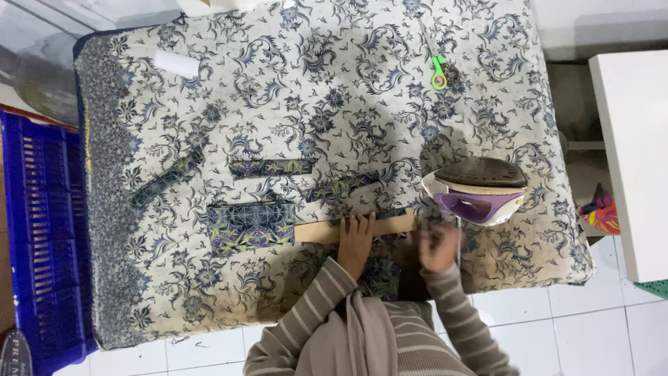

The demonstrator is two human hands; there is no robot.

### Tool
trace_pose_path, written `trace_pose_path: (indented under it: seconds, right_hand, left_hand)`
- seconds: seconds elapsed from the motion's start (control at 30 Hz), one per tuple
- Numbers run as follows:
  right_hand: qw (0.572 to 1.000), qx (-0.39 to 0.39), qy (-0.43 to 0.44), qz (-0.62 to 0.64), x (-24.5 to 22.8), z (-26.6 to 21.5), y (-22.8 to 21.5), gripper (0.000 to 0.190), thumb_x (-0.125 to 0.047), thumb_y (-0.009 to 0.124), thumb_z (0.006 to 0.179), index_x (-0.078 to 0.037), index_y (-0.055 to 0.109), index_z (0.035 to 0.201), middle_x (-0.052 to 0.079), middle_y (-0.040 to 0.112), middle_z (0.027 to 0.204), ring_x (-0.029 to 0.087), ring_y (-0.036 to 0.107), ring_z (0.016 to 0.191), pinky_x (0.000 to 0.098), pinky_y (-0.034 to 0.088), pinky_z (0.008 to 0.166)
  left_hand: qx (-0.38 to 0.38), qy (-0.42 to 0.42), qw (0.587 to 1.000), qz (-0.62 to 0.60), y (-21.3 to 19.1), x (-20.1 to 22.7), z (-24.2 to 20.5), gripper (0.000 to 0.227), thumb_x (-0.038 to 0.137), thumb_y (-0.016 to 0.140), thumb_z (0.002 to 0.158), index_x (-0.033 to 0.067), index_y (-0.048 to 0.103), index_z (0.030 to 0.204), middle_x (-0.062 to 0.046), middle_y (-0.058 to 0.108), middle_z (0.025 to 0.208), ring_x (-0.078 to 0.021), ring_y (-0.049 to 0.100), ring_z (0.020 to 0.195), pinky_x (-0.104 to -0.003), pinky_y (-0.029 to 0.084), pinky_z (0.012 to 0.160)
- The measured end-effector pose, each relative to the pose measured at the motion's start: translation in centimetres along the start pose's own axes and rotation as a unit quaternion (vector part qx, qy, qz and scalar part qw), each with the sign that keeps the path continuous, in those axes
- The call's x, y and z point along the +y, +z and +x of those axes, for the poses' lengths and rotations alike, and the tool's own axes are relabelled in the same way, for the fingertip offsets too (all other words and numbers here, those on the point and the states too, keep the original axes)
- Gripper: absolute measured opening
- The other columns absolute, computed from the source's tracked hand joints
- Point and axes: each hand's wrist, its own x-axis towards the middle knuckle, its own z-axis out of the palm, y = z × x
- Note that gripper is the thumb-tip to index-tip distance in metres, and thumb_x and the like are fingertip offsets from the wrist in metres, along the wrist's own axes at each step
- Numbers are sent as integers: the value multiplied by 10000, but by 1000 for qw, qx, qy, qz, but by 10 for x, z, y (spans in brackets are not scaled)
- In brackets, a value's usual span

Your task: The person irons several small rectangular pieces of patterned fabric on a table using a purple electric iron. They repeatedly place a cardboard template over the fabric, press it with the iron, then remove the template and reposition the fabric before continuing.

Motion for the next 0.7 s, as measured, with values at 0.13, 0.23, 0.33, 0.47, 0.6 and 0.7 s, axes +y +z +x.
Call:
trace_pose_path:
  seconds: [0.13,0.23,0.33,0.47,0.6,0.7]
  right_hand:
    - [942,211,186,182,29,17,-37,778,-246,898,897,30,328,1348,118,473,1356,280,527,1274,391,522,1085]
    - [931,84,260,244,45,50,-50,607,-246,887,878,36,582,1321,127,673,1255,256,648,1157,364,539,1058]
    - [937,46,205,278,35,84,-58,661,-273,900,878,34,544,1341,128,662,1261,239,648,1135,364,546,1030]
    - [980,-112,68,150,10,136,-83,606,-419,766,923,-20,626,1357,154,719,1128,230,702,926,336,569,851]
    - [933,-333,-30,-130,-10,176,-57,602,-558,679,895,-102,727,1284,129,748,805,242,677,502,370,574,516]
    - [869,-442,-102,-197,-19,186,-29,613,-627,676,841,-155,756,1224,124,727,633,251,674,481,398,577,510]
  left_hand:
    - [-26,-5,998,-48,0,-1,1,685,167,640,968,78,347,1580,-142,455,1460,-369,452,1324,-542,387,1130]
    - [-55,15,998,-36,6,2,0,723,177,670,937,65,338,1569,-119,411,1539,-381,447,1331,-562,388,1116]
    - [-49,31,998,-10,11,1,0,733,155,675,939,67,338,1584,-100,414,1540,-384,460,1332,-566,396,1116]
    - [8,23,999,-34,22,0,-6,686,127,656,983,60,365,1601,-103,450,1512,-387,480,1342,-569,394,1141]
    - [10,19,998,-64,33,4,-8,641,126,627,955,57,391,1547,-114,488,1490,-403,476,1335,-573,370,1146]
    - [55,18,994,-97,38,0,-11,597,101,594,972,41,410,1537,-130,525,1466,-400,484,1345,-564,357,1167]
